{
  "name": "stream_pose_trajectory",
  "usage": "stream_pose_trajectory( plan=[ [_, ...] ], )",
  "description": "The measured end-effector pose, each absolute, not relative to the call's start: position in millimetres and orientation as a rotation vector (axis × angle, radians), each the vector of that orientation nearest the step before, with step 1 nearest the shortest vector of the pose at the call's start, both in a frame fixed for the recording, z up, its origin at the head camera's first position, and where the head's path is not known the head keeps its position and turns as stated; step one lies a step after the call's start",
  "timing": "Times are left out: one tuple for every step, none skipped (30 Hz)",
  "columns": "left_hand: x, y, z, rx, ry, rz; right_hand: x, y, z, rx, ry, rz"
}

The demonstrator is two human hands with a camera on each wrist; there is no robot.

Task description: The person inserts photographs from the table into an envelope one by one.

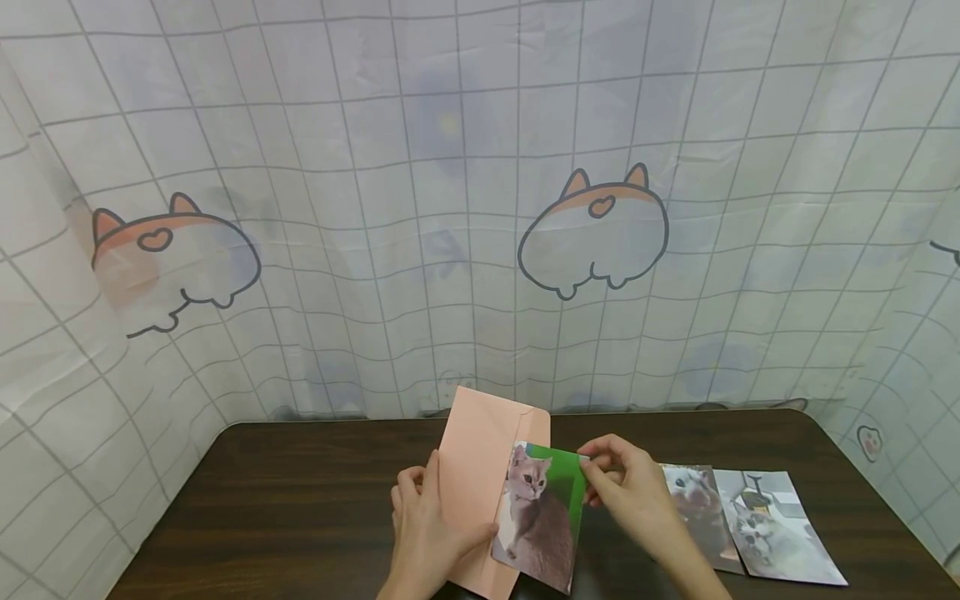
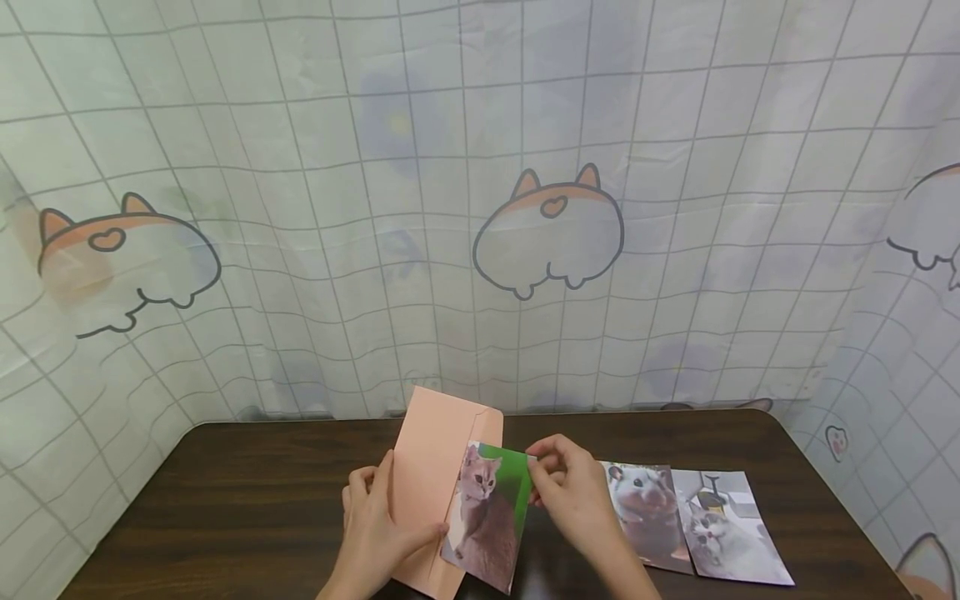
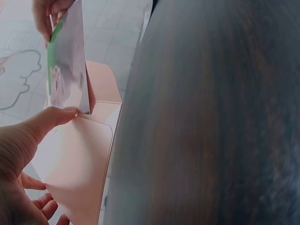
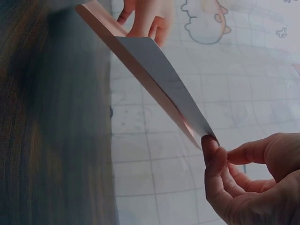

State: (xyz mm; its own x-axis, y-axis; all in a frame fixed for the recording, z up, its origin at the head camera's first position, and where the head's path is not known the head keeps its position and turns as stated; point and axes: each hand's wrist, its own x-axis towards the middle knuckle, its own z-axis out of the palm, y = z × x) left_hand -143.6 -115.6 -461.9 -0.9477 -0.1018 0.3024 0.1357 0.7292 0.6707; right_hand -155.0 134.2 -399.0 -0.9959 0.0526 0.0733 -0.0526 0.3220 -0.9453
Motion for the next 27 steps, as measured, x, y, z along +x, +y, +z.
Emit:
stream_pose_trajectory(
  plan=[
    [-143.4, -115.5, -461.9, -0.025, -2.615, -1.052, -154.9, 133.9, -399.1, -0.001, -2.48, 1.777],
    [-143.2, -115.4, -462.0, -0.023, -2.617, -1.055, -154.8, 133.5, -399.1, -0.005, -2.481, 1.777],
    [-143.1, -115.4, -462.0, -0.022, -2.618, -1.057, -154.9, 133.1, -399.3, -0.008, -2.482, 1.777],
    [-143.1, -115.3, -462.0, -0.021, -2.618, -1.06, -155.0, 132.8, -399.8, -0.003, -2.481, 1.772],
    [-143.1, -115.2, -461.9, -0.02, -2.618, -1.063, -154.9, 132.4, -400.2, 0.0, -2.479, 1.77],
    [-143.1, -115.0, -461.8, -0.019, -2.618, -1.065, -155.1, 132.1, -400.9, 0.003, -2.478, 1.77],
    [-143.1, -114.8, -461.6, -0.017, -2.619, -1.068, -155.1, 131.7, -401.4, 0.006, -2.475, 1.769],
    [-143.0, -114.6, -461.3, -0.015, -2.621, -1.072, -155.1, 131.4, -402.0, 0.008, -2.473, 1.768],
    [-143.0, -114.2, -461.0, -0.013, -2.624, -1.074, -155.2, 130.9, -402.4, 0.004, -2.472, 1.771],
    [-142.9, -113.9, -460.7, -0.008, -2.627, -1.081, -155.3, 130.5, -402.7, 0.0, -2.47, 1.774],
    [-142.9, -113.5, -460.4, -0.004, -2.63, -1.085, -155.2, 130.0, -403.0, -0.004, -2.469, 1.775],
    [-142.8, -113.1, -460.0, 0.001, -2.633, -1.094, -155.2, 129.6, -403.4, -0.007, -2.467, 1.777],
    [-142.7, -112.6, -459.7, 0.006, -2.636, -1.105, -155.1, 129.1, -403.7, -0.009, -2.465, 1.777],
    [-142.8, -112.2, -459.4, 0.01, -2.64, -1.114, -155.2, 128.7, -404.1, -0.012, -2.462, 1.777],
    [-142.8, -111.8, -459.0, 0.014, -2.642, -1.123, -155.2, 128.3, -404.4, -0.014, -2.459, 1.778],
    [-142.8, -111.4, -458.7, 0.018, -2.645, -1.131, -155.1, 128.0, -404.5, -0.017, -2.457, 1.776],
    [-142.9, -111.0, -458.3, 0.021, -2.647, -1.14, -154.9, 127.8, -404.7, -0.019, -2.454, 1.776],
    [-143.1, -110.6, -458.0, 0.022, -2.646, -1.147, -154.9, 127.5, -404.8, -0.021, -2.45, 1.779],
    [-143.3, -110.3, -457.8, 0.022, -2.647, -1.151, -154.8, 127.3, -404.8, -0.024, -2.447, 1.781],
    [-143.5, -109.9, -457.6, 0.02, -2.647, -1.154, -154.7, 127.1, -404.9, -0.026, -2.444, 1.785],
    [-143.7, -109.7, -457.5, 0.016, -2.646, -1.156, -154.6, 126.9, -404.9, -0.027, -2.442, 1.788],
    [-143.8, -109.4, -457.4, 0.013, -2.645, -1.162, -154.5, 126.8, -405.0, -0.029, -2.44, 1.791],
    [-144.1, -109.2, -457.6, 0.008, -2.641, -1.168, -154.4, 126.6, -405.1, -0.032, -2.435, 1.797],
    [-144.2, -109.1, -457.7, 0.004, -2.639, -1.173, -154.3, 126.4, -405.2, -0.035, -2.432, 1.801],
    [-144.3, -109.0, -458.0, 0.0, -2.636, -1.178, -154.3, 126.2, -405.4, -0.037, -2.429, 1.805],
    [-144.3, -109.0, -458.3, -0.004, -2.635, -1.184, -154.2, 126.0, -405.5, -0.04, -2.427, 1.806],
    [-144.3, -109.1, -458.7, -0.008, -2.632, -1.191, -154.1, 125.8, -405.7, -0.043, -2.425, 1.805]
  ],
)
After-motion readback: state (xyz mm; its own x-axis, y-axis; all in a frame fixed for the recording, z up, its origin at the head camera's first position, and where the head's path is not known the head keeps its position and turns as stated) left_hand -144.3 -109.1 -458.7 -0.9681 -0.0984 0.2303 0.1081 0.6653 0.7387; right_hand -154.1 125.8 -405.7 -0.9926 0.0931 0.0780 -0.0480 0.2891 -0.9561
